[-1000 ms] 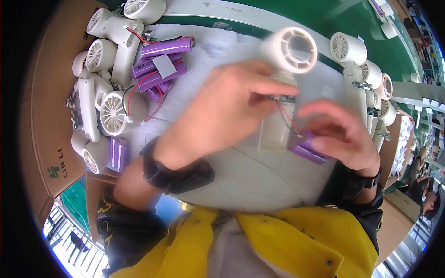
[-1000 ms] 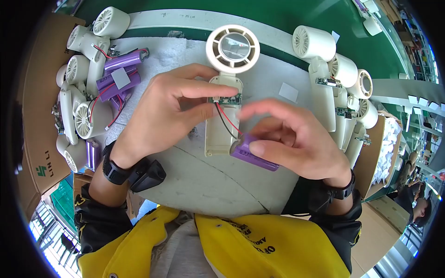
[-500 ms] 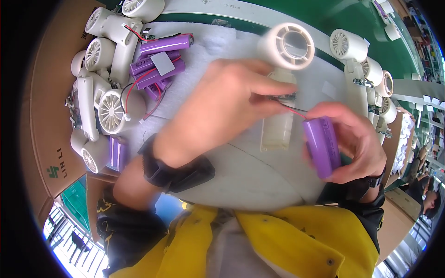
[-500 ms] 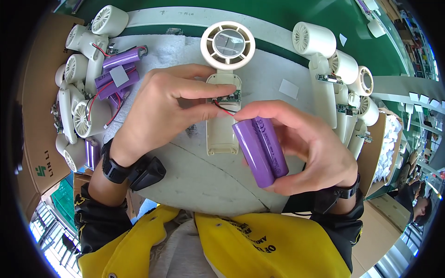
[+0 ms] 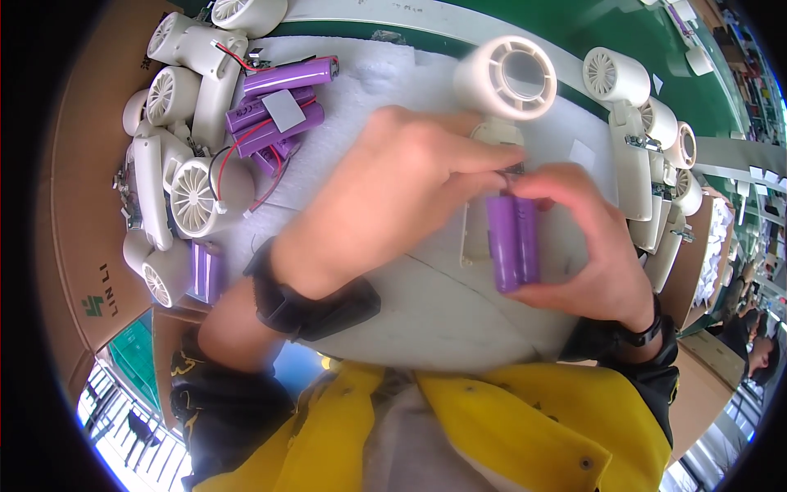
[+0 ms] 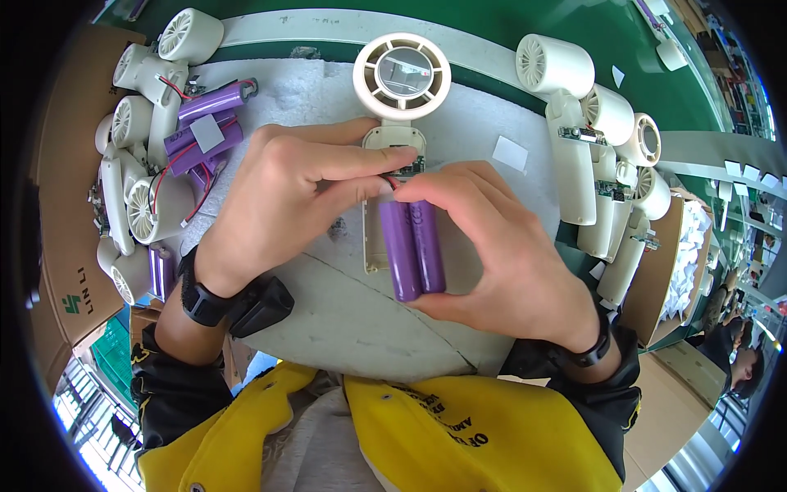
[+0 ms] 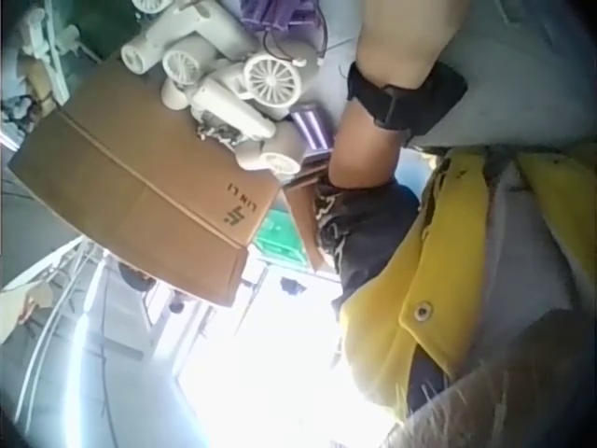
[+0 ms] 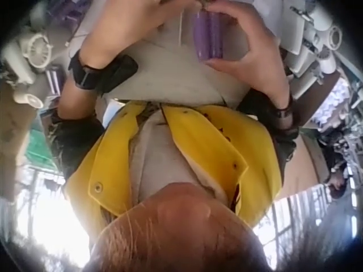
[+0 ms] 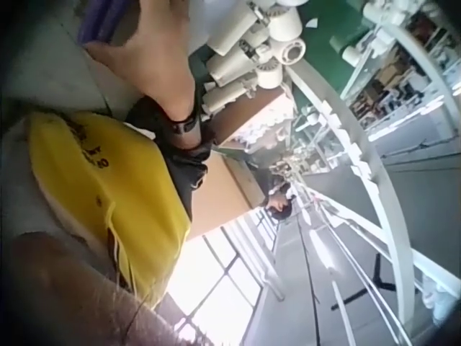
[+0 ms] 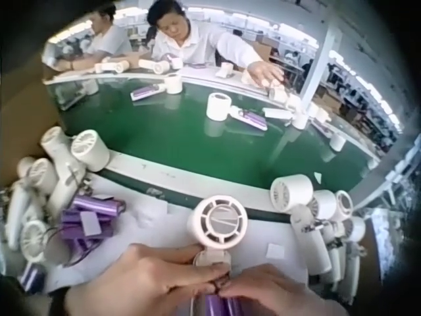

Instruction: The person reaches into a cardboard box to retrieve a battery pack and connects its wire to a circuit board inside a handheld fan housing. They test the connection, press the battery into the housing, and place the assembly on a conveyor belt.

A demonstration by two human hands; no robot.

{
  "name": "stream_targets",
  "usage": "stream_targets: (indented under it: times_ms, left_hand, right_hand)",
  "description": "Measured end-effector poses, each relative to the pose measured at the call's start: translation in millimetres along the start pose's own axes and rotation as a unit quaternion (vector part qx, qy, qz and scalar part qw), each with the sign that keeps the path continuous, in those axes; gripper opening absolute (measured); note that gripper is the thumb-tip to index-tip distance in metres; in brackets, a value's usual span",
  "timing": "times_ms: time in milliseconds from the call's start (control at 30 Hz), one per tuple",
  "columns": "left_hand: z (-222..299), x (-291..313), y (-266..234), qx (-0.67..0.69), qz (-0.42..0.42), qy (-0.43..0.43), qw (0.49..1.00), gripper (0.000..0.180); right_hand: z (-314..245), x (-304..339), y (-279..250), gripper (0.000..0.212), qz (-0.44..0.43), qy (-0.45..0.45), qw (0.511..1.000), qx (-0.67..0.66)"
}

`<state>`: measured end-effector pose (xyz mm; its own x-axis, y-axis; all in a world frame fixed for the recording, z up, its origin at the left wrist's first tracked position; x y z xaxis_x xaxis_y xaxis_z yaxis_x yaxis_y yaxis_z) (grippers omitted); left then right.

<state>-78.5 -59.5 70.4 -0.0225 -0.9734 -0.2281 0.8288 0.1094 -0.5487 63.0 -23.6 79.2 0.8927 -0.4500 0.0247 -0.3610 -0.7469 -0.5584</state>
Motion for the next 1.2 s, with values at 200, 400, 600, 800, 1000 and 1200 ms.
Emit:
stream_targets:
  times_ms: [200, 400, 600, 800, 1000, 1200]
  left_hand:
    - [-1, 2, 0, -0.007, -0.008, 0.043, 0.999, 0.032]
    - [6, -1, -3, -0.028, -0.040, 0.038, 0.998, 0.033]
    - [5, 1, -2, -0.028, -0.040, 0.058, 0.997, 0.033]
    - [4, 0, -2, -0.008, -0.026, 0.069, 0.997, 0.033]
    - [1, -3, 0, 0.011, -0.041, 0.047, 0.998, 0.033]
    - [-3, -5, 1, 0.022, -0.044, 0.047, 0.998, 0.036]
  right_hand:
    - [-3, 3, 11, 0.068, 0.049, -0.058, 0.995, 0.066]
    - [-19, 9, 20, 0.065, 0.066, -0.069, 0.986, 0.137]
    - [-18, 11, 22, 0.053, 0.045, -0.071, 0.987, 0.135]
    - [-20, 10, 24, 0.042, 0.098, -0.102, 0.977, 0.160]
    - [-13, 11, 24, 0.037, 0.101, -0.086, 0.980, 0.148]
    - [-4, 11, 27, 0.038, 0.109, -0.055, 0.983, 0.141]
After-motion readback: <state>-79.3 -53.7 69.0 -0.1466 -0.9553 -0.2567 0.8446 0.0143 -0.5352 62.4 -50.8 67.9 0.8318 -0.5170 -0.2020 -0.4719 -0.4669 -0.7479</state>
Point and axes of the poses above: each hand's wrist, its own x-axis away from the middle knuckle, its own y-axis out of the palm, z = x × y, the point moved 8 cm from there along -x, towards the middle knuckle
